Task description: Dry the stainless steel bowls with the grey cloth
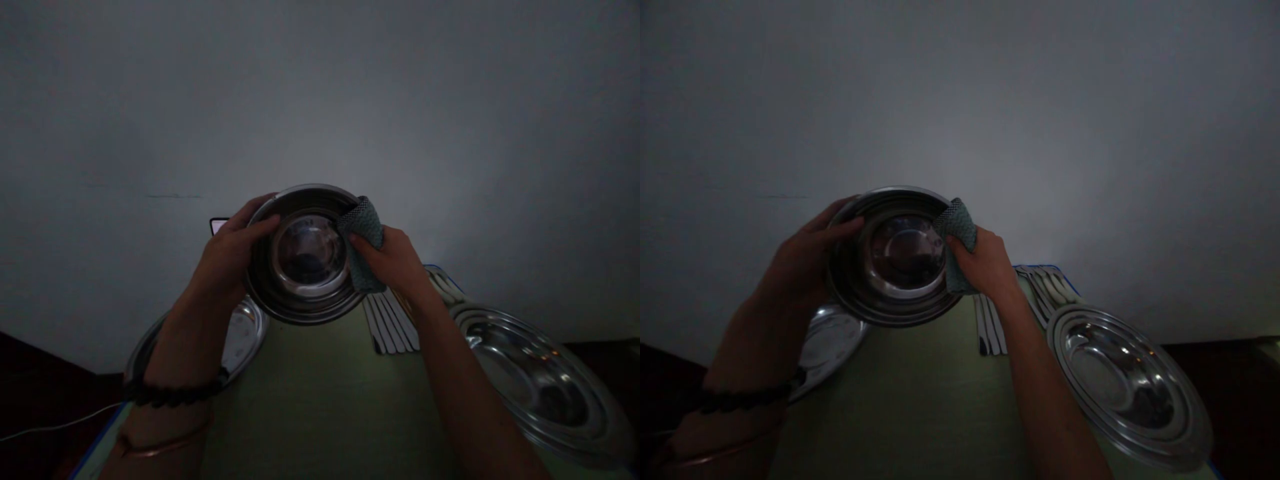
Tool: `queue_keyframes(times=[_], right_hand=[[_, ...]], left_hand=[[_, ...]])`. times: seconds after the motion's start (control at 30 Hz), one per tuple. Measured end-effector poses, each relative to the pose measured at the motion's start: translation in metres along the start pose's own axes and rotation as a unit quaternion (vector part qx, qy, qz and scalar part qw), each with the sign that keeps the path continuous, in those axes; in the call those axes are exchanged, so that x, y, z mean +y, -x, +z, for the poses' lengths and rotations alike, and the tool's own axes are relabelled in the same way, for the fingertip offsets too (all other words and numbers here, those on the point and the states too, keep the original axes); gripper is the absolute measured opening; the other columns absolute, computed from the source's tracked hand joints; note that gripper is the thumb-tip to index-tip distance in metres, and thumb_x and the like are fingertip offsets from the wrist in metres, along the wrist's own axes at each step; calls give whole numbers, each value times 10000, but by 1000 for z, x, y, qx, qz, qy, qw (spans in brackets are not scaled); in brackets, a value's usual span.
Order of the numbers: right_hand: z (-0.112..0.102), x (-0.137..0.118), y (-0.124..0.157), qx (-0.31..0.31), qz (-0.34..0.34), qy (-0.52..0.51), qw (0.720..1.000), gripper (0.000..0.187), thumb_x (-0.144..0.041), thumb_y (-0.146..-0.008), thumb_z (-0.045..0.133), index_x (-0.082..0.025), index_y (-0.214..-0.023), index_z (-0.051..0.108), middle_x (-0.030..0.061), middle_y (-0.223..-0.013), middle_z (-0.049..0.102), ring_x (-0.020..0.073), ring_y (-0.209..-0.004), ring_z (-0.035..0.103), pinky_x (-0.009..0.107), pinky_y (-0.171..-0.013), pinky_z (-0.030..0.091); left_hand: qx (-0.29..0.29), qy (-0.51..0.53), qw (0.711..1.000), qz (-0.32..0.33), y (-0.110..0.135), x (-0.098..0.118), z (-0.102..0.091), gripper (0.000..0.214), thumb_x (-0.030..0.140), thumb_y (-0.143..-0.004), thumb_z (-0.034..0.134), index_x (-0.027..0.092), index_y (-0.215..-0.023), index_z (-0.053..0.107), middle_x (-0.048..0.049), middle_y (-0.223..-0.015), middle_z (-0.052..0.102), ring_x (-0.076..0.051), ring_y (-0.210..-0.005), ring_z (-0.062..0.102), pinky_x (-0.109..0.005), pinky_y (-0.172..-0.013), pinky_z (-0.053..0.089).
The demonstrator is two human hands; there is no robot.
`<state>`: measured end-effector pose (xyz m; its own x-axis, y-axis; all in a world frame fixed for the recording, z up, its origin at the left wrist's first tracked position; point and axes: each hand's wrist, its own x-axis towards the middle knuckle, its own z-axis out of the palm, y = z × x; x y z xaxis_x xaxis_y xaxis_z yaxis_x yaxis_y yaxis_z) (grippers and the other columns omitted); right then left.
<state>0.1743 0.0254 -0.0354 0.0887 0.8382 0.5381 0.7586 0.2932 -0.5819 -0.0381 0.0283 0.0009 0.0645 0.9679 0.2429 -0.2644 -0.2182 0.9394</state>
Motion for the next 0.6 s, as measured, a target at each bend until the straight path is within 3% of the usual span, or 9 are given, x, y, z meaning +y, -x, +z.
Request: queue_keyframes(times=[0.13,0.3,0.6], right_hand=[[1,1,0,-13,5,0,1000,305,-429,-822,531,-164,-824,682,109,-795,714,234,-699,650,317,-594,422],[2,2,1,-17,14,-1,1000,310,-437,-823,527,-164,-814,676,106,-786,713,233,-696,650,314,-586,421],[3,2,0,-22,9,-4,1000,290,-411,-816,539,-164,-844,688,113,-822,717,225,-717,645,322,-607,428]], left_hand=[[-1,-40,999,8,-2,-2,-1,316,232,-676,709,240,-991,685,2,-797,701,-155,-650,648,-258,-585,530],[-29,-73,997,21,-1,-3,0,324,260,-710,682,239,-1033,673,-4,-780,677,-186,-696,651,-317,-659,533],[-37,-85,996,18,-1,-3,0,296,270,-706,702,242,-1000,692,-5,-821,698,-181,-730,655,-300,-673,545]])
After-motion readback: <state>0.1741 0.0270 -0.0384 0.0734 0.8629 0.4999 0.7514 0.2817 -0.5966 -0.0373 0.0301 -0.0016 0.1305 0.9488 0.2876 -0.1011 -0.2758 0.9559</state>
